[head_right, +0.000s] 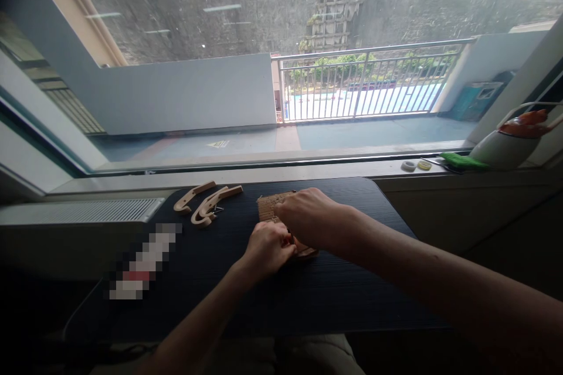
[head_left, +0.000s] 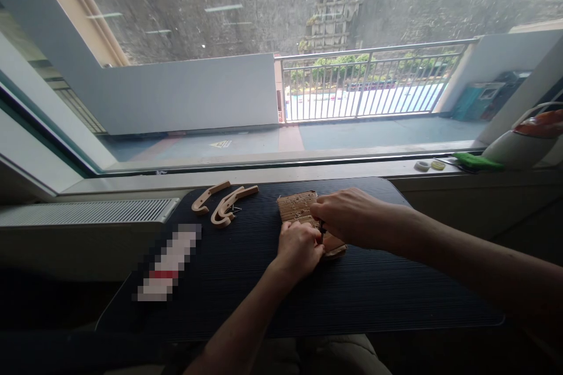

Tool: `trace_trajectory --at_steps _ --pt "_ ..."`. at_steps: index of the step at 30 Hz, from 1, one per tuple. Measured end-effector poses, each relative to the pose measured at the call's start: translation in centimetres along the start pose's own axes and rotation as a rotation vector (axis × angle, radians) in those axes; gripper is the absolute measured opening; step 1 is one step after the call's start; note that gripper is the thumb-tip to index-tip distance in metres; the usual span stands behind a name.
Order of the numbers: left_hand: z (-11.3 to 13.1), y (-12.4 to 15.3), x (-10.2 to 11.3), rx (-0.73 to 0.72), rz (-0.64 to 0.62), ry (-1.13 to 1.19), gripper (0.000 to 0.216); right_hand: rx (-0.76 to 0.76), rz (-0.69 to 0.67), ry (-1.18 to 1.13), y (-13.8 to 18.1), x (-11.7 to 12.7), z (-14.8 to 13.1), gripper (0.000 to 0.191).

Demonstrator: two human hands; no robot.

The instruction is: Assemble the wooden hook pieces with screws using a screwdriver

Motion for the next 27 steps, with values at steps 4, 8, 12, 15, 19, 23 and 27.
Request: trace_trajectory --at_steps 4,8,12,15,19,23,27 --pt "0.21 0.07 0.03 -0.011 0.002 -0.001 0.025 -0.015 -0.023 0.013 -0.28 -0.20 -0.32 0.011" --pt "0.37 0.21 0.31 -0.014 0.003 0.011 0.026 -0.074 0.002 0.051 -0.38 -0.18 -0.27 0.017" --pt "0.38 0.22 0.46 -0.004 -0.015 0.035 0.022 -0.076 0.020 0.066 -0.08 0.36 0.09 0.015" --pt "0.29 0.11 0.38 0.002 -0.024 0.023 0.019 -0.038 0.014 0.048 0.06 0.73 0.20 0.011" --pt "0.17 -0.04 0.10 -0.013 -0.016 0.013 0.021 -0.030 -0.016 0.036 -0.22 0.47 0.21 0.010" --pt "0.15 -0.09 -0.10 -0.006 -0.014 0.018 0.020 -0.035 -0.013 0.038 -0.62 -0.03 0.02 0.011" --pt "0.18 -0.05 -0.03 0.011 -0.005 0.012 0.017 -0.076 -0.013 0.075 -0.73 -0.15 -0.18 0.015"
Point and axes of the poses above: each hand's wrist, its own y-axis away from the middle knuckle, its own x-axis out of the back of the hand, z = x × y, the point moved 3 cm from there along -y, towards the middle knuckle, and after that the axes turned 2 degrees about z, right-handed, at the moved point
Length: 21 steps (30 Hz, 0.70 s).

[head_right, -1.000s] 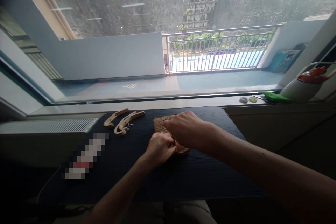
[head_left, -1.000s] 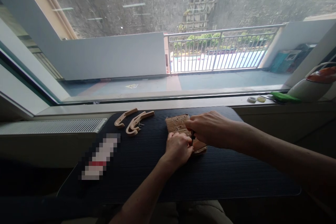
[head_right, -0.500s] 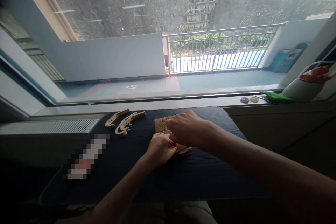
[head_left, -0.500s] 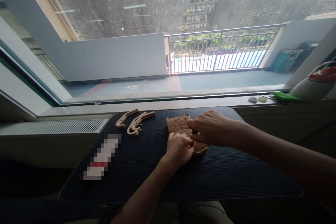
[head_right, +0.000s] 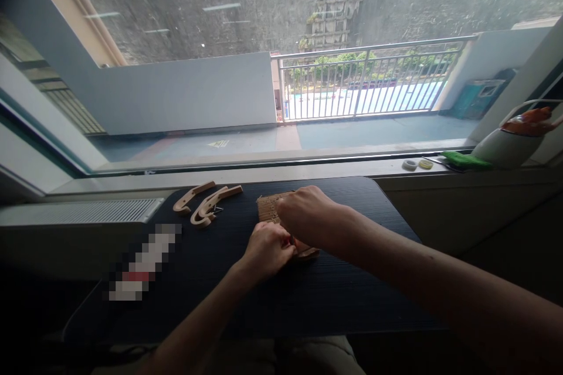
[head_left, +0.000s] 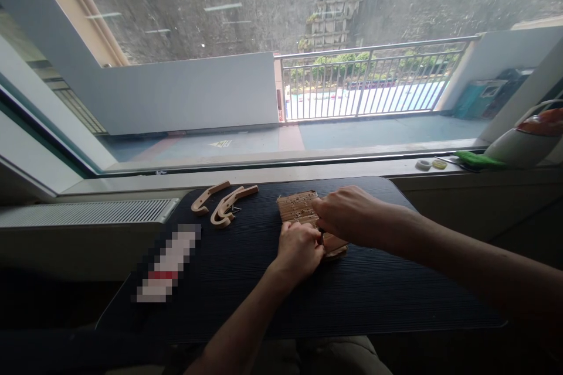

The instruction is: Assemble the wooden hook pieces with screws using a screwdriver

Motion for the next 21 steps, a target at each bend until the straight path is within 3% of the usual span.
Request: trace_trajectory --at_steps 5,13,21 --pt "0.08 0.12 0.15 -0.011 -0.009 0.010 0.019 -0.028 -0.007 0.028 0.39 0.51 0.06 0.017" --pt "0.32 0.04 0.42 0.015 -0.013 -0.005 0.018 0.099 -0.030 -0.091 0.55 0.35 -0.18 0.007" --pt "0.39 0.01 0.42 0.010 -0.013 -0.016 0.021 0.066 -0.018 -0.022 -0.01 0.03 -0.72 0.009"
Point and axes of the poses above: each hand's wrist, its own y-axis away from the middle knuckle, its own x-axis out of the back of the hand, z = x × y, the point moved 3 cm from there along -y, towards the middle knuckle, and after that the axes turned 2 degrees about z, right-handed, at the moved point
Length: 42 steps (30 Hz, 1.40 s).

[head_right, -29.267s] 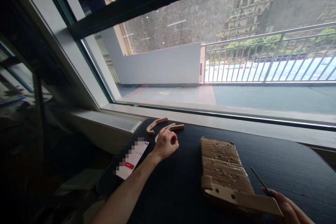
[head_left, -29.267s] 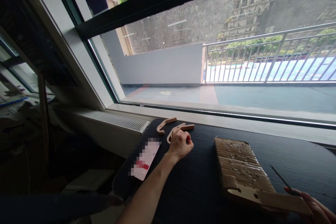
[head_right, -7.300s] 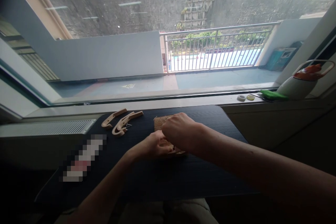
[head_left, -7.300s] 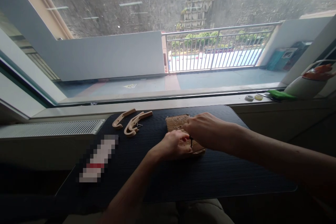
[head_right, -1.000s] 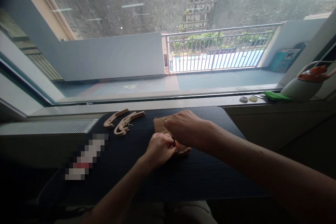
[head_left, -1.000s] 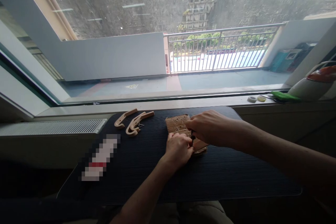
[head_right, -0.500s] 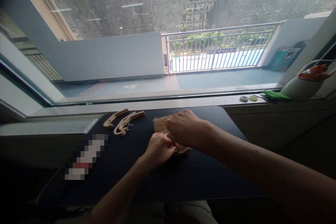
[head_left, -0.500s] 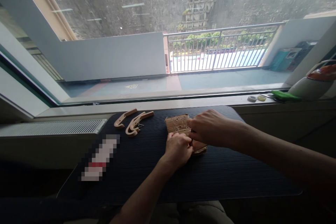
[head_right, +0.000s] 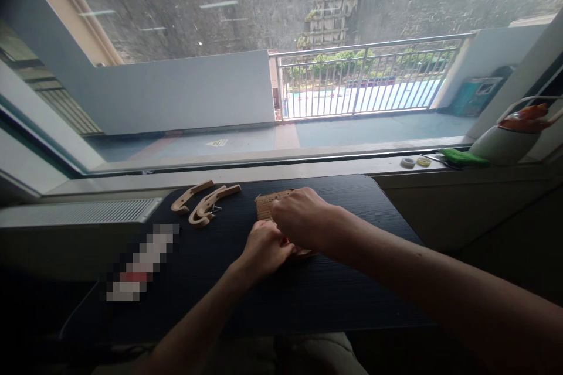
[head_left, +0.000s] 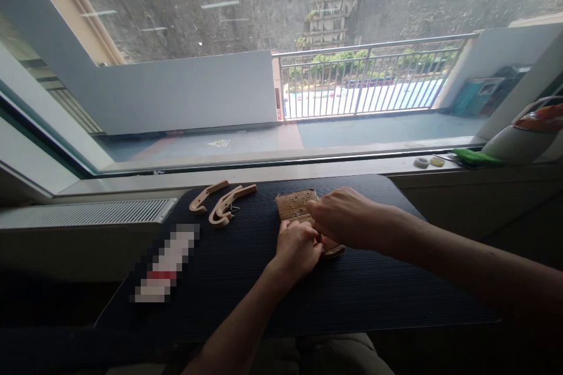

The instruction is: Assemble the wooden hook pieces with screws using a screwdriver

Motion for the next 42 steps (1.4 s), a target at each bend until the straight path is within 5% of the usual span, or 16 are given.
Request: trace_trajectory --at_steps 7,16,34,42 --pt "-0.2 0.0 -0.2 0.000 -0.005 0.032 0.017 -0.092 0.056 0.025 0.6 0.2 0.9 0.021" --pt "-0.3 -0.1 -0.1 0.009 -0.045 -0.002 0.015 -0.013 -0.052 -0.030 0.5 0.9 0.3 0.004" --pt "0.0 0.0 0.1 -0.017 -0.025 0.026 0.019 -0.117 -0.062 0.008 0.5 0.9 0.3 0.020" --pt "-0.2 0.0 -0.2 -0.025 -0.017 -0.016 0.019 -0.031 -0.116 -0.024 1.0 1.0 -0.3 0.011"
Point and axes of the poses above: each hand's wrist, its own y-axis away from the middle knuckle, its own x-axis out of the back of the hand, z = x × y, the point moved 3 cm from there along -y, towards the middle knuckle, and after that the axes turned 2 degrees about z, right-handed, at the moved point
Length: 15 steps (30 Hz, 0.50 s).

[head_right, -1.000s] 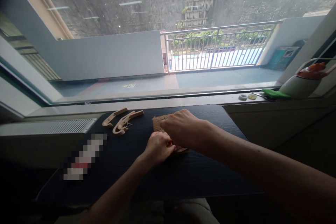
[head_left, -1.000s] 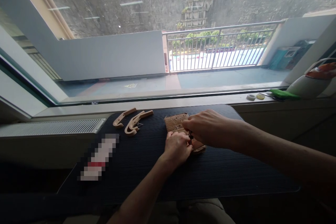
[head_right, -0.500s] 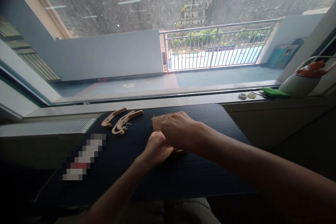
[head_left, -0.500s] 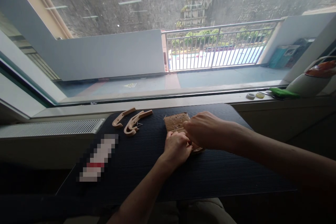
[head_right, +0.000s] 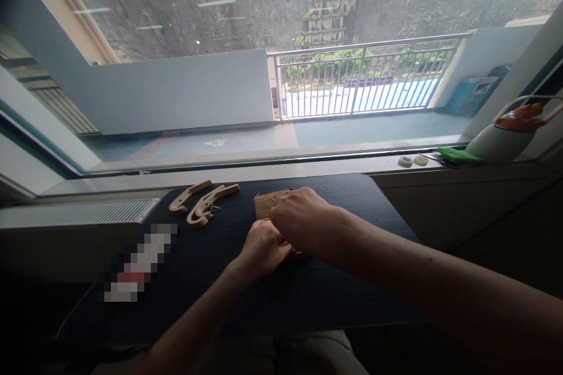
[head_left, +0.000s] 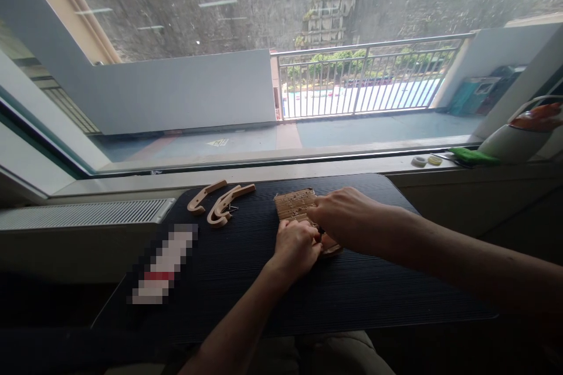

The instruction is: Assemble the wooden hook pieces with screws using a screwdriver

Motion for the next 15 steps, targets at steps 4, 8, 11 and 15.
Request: trace_trajectory --at_steps 4,8,11,15 --pt "0.1 0.1 0.0 -0.008 0.011 0.025 0.017 0.007 0.031 -0.007 -0.4 -0.6 0.2 0.013" --pt "0.2 0.1 0.2 -0.021 0.023 0.054 0.015 -0.020 0.077 0.036 -0.9 -1.2 0.7 0.010" --pt "0.2 0.1 0.2 -0.024 0.015 0.062 0.016 -0.093 0.113 0.098 -1.0 -1.1 1.1 0.014" --pt "-0.1 -0.1 0.0 -0.031 -0.016 0.055 0.017 -0.087 0.117 0.080 -0.4 -0.5 0.9 0.018"
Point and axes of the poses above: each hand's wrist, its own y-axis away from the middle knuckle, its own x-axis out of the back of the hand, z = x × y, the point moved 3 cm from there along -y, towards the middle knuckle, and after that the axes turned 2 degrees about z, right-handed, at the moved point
